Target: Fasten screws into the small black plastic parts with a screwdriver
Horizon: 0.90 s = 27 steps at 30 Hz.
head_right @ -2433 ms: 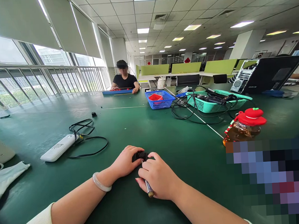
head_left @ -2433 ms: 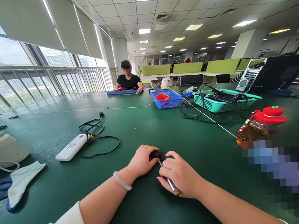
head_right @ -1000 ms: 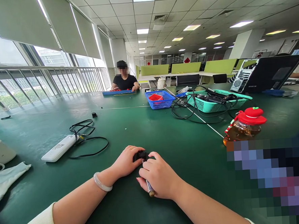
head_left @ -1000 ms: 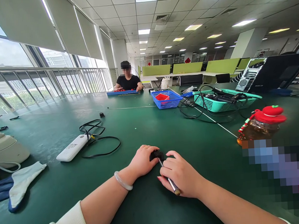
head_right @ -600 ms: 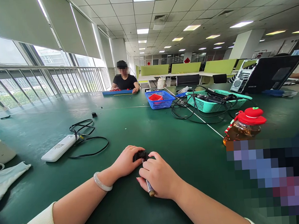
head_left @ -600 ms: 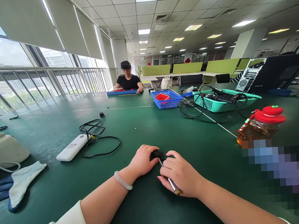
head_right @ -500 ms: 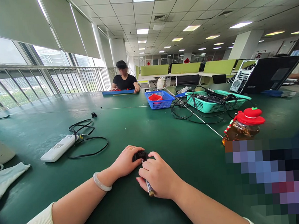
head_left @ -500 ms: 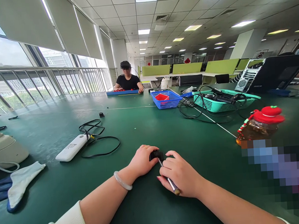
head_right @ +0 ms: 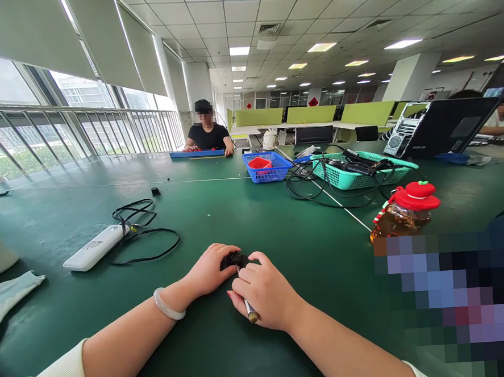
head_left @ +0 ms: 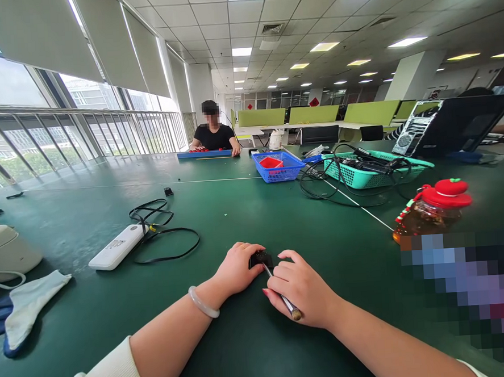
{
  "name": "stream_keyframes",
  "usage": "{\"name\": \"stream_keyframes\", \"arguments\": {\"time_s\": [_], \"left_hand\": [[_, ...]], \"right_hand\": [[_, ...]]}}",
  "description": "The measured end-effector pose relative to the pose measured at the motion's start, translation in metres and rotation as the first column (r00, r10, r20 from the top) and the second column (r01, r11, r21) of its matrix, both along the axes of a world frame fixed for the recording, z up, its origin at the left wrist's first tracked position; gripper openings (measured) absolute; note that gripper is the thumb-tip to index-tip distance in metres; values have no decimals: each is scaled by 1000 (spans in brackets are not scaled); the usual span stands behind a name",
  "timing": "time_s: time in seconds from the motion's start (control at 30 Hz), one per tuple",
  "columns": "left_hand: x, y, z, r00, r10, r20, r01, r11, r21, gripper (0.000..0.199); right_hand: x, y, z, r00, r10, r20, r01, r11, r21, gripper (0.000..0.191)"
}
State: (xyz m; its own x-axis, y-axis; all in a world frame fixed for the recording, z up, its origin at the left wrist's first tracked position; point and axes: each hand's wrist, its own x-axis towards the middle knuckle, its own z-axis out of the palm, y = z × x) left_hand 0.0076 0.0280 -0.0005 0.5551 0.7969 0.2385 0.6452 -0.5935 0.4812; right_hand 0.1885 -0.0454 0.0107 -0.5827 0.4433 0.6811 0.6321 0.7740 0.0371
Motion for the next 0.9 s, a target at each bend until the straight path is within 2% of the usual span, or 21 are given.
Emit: {"name": "stream_keyframes", "arguments": {"time_s": [0.37, 0.6, 0.9], "left_hand": [[0, 1, -3, 1000, 8, 0, -8, 1000, 0, 38], [0, 2, -6, 1000, 22, 3, -22, 1000, 10, 37], [0, 1, -3, 1000, 25, -12, -25, 1000, -5, 33]], "right_hand": [[1, 0, 4, 999, -13, -51, 16, 999, 46, 25], [3, 2, 3, 992, -67, -105, 73, 996, 50, 22], [12, 11, 0, 966, -121, -227, 78, 979, -189, 22]]}}
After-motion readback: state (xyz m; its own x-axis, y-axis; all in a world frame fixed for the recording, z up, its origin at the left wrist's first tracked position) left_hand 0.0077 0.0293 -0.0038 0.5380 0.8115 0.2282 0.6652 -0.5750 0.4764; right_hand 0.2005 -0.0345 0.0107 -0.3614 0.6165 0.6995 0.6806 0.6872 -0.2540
